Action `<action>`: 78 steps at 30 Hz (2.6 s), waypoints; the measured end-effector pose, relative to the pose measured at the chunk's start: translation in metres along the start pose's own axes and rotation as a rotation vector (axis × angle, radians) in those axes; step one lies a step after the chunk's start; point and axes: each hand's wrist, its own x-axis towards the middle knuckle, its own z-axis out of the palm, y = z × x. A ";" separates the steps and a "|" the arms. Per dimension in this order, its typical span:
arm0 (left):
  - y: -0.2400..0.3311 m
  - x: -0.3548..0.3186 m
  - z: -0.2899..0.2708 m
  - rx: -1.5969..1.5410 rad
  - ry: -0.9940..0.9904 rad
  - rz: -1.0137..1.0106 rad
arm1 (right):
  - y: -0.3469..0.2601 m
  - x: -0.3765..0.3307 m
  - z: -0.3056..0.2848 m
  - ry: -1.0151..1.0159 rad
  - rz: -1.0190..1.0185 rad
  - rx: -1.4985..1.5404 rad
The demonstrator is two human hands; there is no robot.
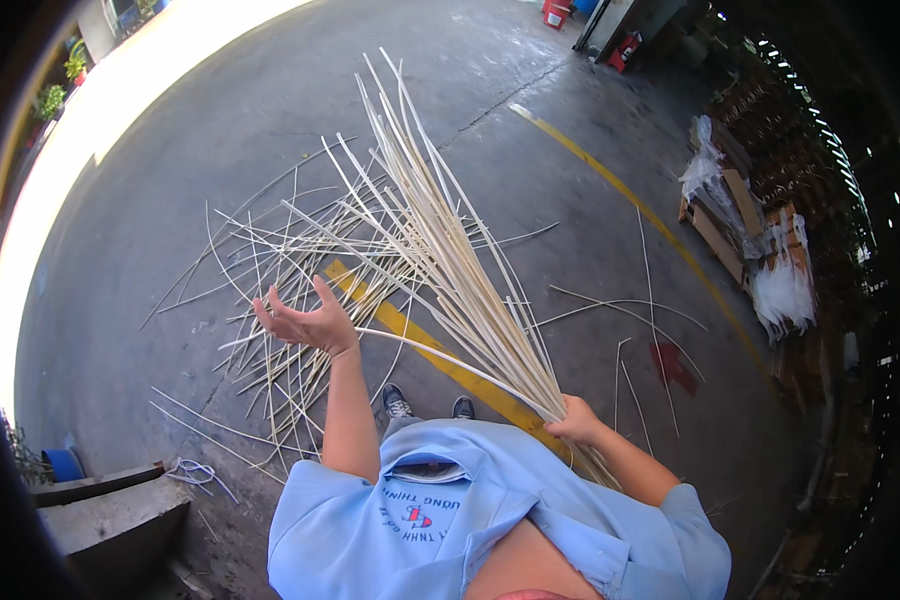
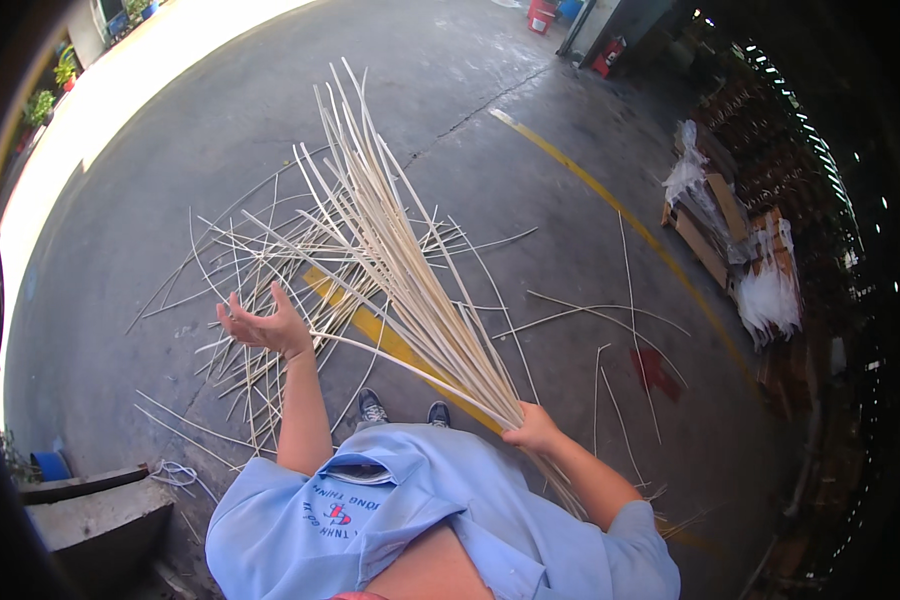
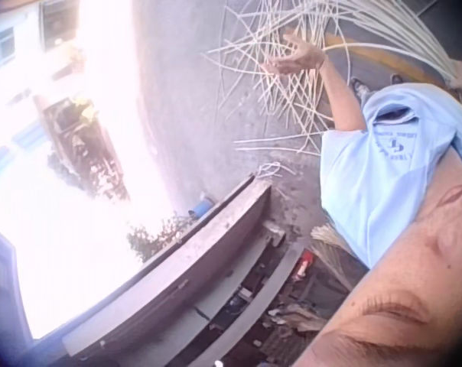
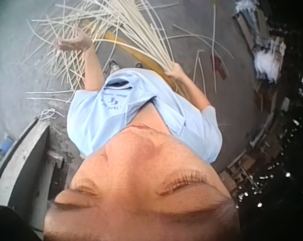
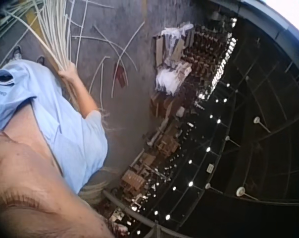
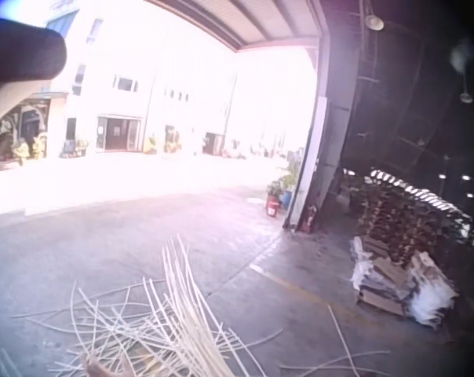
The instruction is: The person gathers loose bamboo sticks from the floor, aligns them into bundles, and repeatedly lifts and drops them to separate and reorganize the sticks. The person continues this process across multiple piles, handling the sticks by hand without tools.
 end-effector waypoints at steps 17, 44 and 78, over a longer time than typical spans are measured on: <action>0.004 0.038 0.091 -1.371 -0.731 -1.374 | 0.024 0.011 0.011 -0.042 -0.226 -0.026; 0.060 0.141 0.045 -1.296 -0.400 -1.098 | 0.061 0.018 -0.014 -0.280 -0.114 0.233; 0.060 0.103 0.065 -1.533 -1.018 -1.024 | 0.034 0.035 -0.026 -0.722 0.157 0.691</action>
